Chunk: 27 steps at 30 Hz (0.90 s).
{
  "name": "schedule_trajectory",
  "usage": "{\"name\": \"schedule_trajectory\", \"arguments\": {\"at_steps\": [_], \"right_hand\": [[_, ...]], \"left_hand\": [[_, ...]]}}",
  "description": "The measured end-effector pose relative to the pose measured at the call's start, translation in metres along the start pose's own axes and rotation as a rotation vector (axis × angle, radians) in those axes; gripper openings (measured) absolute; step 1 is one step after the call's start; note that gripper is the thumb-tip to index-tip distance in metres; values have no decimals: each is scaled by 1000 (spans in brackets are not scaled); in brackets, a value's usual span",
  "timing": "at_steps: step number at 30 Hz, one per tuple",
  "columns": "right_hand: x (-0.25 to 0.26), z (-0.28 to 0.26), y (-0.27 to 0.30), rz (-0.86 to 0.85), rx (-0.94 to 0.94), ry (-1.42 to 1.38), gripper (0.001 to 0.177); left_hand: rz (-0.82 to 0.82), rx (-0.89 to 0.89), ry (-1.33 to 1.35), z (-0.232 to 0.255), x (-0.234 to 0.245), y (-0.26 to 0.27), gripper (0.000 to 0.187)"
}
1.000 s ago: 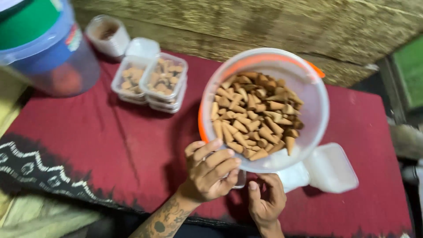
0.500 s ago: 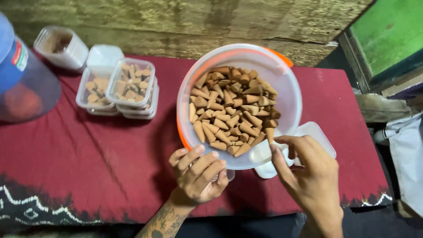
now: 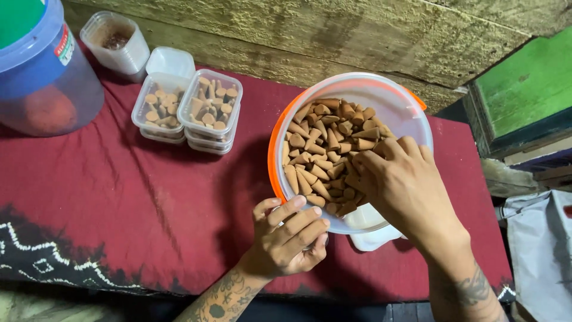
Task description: Picking up incense cones from a large bucket and arranging them into small plastic containers.
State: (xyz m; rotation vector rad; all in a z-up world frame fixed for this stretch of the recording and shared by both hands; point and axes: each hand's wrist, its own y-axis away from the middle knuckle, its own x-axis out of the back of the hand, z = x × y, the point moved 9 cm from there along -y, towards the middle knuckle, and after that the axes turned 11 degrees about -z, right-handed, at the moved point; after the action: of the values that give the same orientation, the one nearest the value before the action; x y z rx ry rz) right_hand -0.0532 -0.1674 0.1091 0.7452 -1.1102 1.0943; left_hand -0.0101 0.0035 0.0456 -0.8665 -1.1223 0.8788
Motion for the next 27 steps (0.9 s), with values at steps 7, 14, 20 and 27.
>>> {"name": "schedule_trajectory", "arguments": {"at_steps": [7,14,20,27], "right_hand": [[4,-1,2,9,-3,-14,22],[26,3,25,259,1,-261,12],[9,-2,119,792,-178,-697,10],[-90,-52,141,823,-426,-975,9]], "left_hand": [[-54,3,23,1,1,-3,19],[-32,-7,16,-1,-1,-1,19],[-128,42,69,-9,-11,8,24],[-214,41,92,-21,-20,-7,38]]}}
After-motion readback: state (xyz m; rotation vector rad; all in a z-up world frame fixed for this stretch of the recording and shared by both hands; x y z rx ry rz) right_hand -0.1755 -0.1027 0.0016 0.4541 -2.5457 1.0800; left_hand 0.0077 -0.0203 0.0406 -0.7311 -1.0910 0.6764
